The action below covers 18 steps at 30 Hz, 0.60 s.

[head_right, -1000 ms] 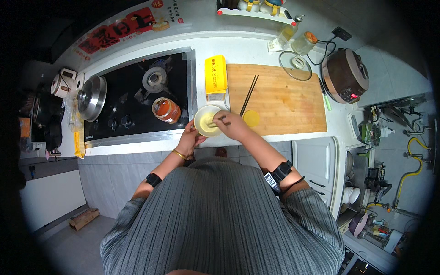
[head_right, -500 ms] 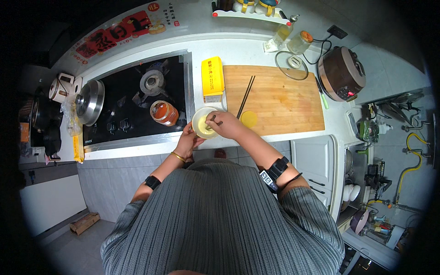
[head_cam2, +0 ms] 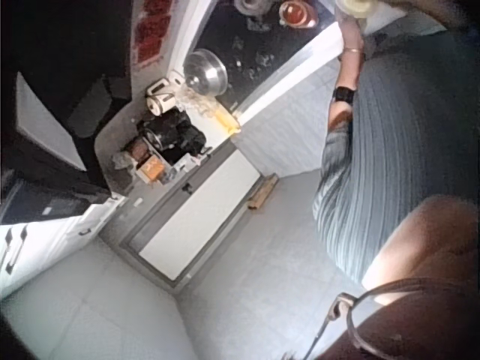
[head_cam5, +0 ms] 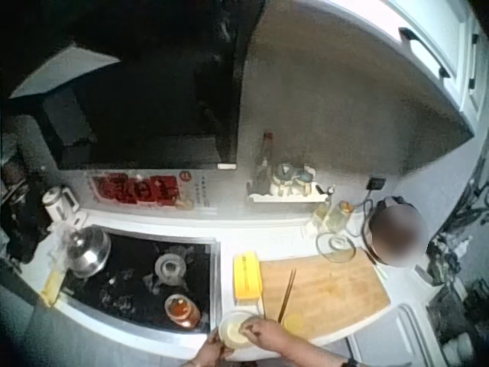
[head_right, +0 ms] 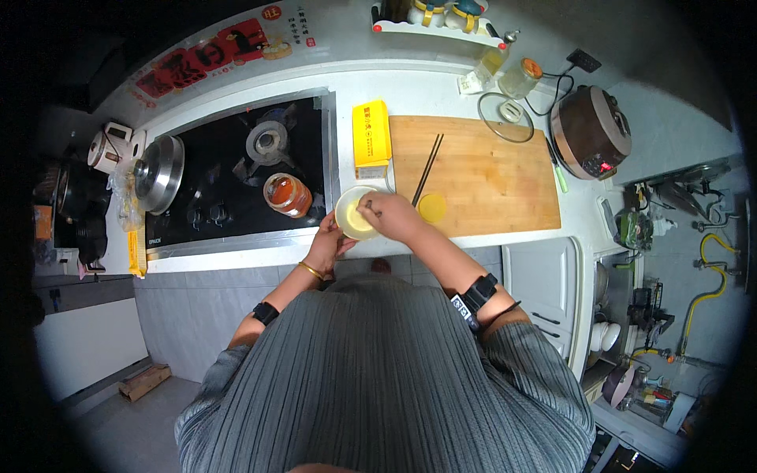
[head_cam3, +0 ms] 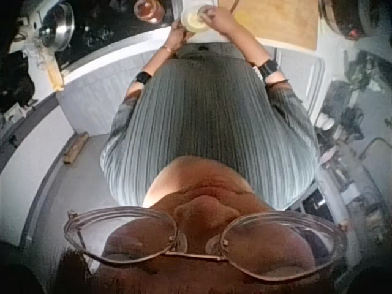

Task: The person cracks an egg into a bowl, discards the shell, and whisks the egg with chopsticks. They then add a powdered ingredient and a spoonful of red paste, continuing to whisk the mixture.

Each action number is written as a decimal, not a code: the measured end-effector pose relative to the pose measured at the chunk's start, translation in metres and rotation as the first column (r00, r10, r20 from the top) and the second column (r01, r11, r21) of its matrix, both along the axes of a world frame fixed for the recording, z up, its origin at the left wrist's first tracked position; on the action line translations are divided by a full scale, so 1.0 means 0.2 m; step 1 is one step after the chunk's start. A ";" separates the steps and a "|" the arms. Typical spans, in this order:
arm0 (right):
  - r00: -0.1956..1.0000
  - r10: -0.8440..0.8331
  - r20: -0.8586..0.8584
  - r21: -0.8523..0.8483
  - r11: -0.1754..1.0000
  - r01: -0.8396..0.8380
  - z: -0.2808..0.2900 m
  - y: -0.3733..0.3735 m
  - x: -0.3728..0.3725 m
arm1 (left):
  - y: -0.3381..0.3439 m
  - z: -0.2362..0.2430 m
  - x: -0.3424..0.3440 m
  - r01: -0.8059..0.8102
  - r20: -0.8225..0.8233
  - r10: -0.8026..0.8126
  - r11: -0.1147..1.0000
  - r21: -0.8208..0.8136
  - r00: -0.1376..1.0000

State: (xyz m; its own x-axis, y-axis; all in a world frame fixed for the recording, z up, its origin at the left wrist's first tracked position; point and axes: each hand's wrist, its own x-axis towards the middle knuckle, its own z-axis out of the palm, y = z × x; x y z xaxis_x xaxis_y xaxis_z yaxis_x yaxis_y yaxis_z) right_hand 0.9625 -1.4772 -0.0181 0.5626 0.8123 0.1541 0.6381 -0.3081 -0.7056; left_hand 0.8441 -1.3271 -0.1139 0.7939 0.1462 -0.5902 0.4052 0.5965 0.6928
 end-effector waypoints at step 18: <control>0.958 -0.131 -0.257 0.151 0.973 0.173 -0.03 -0.13 0.06 | 0.03 0.01 0.00 0.134 -0.025 -0.133 0.990 0.036 0.991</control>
